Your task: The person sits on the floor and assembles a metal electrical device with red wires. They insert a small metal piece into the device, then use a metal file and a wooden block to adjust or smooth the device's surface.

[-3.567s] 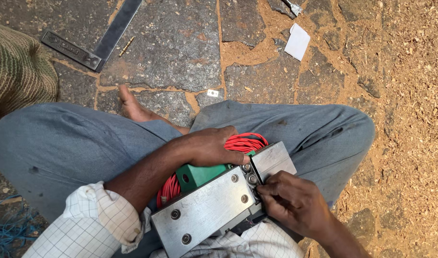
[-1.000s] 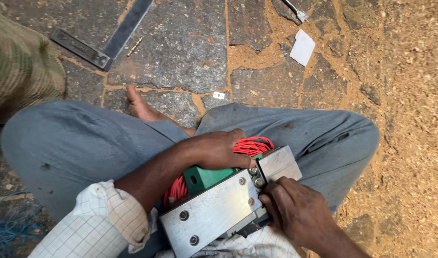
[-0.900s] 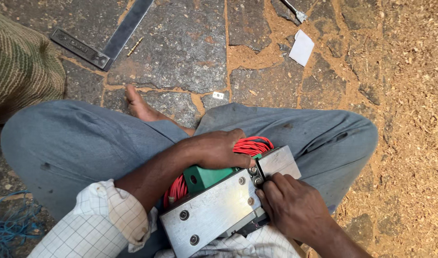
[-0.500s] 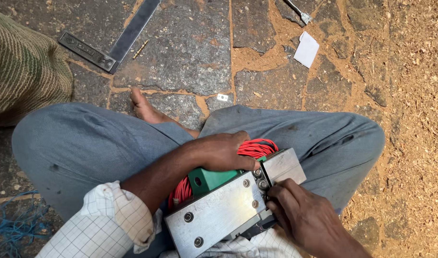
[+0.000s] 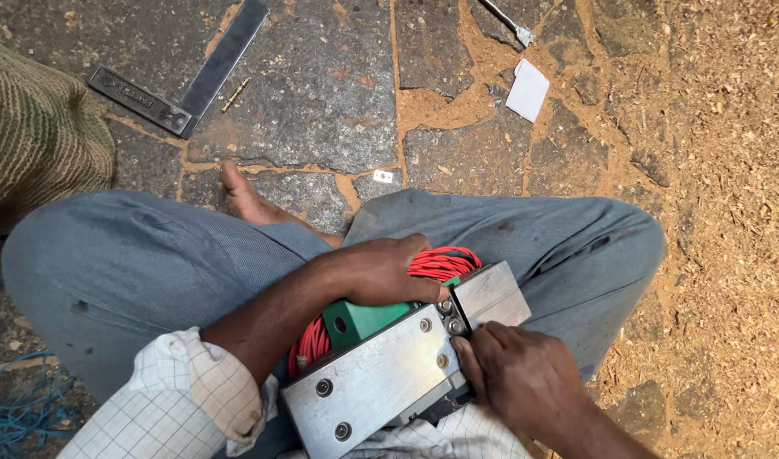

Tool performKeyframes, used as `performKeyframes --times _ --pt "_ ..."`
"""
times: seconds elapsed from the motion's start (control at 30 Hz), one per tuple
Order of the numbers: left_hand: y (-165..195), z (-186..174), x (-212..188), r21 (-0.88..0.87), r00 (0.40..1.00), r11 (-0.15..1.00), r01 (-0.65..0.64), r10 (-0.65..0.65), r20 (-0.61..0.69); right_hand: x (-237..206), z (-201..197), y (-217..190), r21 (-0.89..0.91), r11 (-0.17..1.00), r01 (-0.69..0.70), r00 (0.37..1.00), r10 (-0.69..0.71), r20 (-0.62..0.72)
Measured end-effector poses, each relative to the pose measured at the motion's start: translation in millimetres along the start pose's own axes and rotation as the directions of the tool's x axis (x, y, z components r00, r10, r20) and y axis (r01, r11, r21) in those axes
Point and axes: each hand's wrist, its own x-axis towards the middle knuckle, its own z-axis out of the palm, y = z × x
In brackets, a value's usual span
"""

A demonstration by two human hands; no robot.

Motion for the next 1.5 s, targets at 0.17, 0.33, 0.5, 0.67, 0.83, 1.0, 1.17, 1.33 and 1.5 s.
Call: performKeyframes --times 0.17,0.33,0.5,0.67,0.83,1.0,1.17,1.33,1.5 --pt "-1.6 -1.1 -0.6 -0.018 1.000 0.999 -0.028 0.028 -0.004 -7.5 -9.0 -3.7 0.139 0.990 -0.003 0.999 0.009 -0.043" --pt "0.8 -0.9 -0.3 -0.010 1.000 1.000 -0.009 0.009 0.002 -9.7 -17.8 1.6 0.166 0.970 0.175 0.979 -0.153 -0.138" --pt "3.5 -2.2 -2.7 -0.019 0.999 0.999 0.033 -0.032 0.009 -11.7 -2.9 7.1 0.107 0.977 0.182 0.978 -0.168 -0.121" --pt "4.4 -2.8 -3.2 0.000 1.000 1.000 0.016 -0.016 0.006 -14.3 8.9 11.6 -0.008 0.998 0.068 0.997 -0.068 0.041" --pt "1.2 -3.4 -2.5 -0.022 1.000 1.000 0.007 -0.006 0.010 -13.9 -2.7 13.9 0.226 0.959 0.170 0.981 -0.143 -0.130" --pt "1.6 -2.0 -1.4 -0.008 1.000 1.000 -0.003 0.004 0.011 -10.3 -15.8 14.9 0.296 0.940 0.168 0.986 -0.165 -0.036" --pt "1.8 -2.8 -2.5 -0.012 1.000 1.000 0.011 -0.011 0.015 -7.8 -17.2 15.3 0.207 0.953 0.222 0.963 -0.248 0.108" --pt "4.5 -3.4 -2.8 0.005 1.000 1.000 -0.012 0.012 -0.013 -13.2 -16.4 15.5 0.040 0.945 0.324 0.919 -0.324 0.224" --pt "6.9 -3.5 -3.4 0.001 0.999 0.999 0.035 -0.035 0.023 -10.4 -14.5 13.8 -0.085 0.909 0.409 0.864 -0.355 0.358"
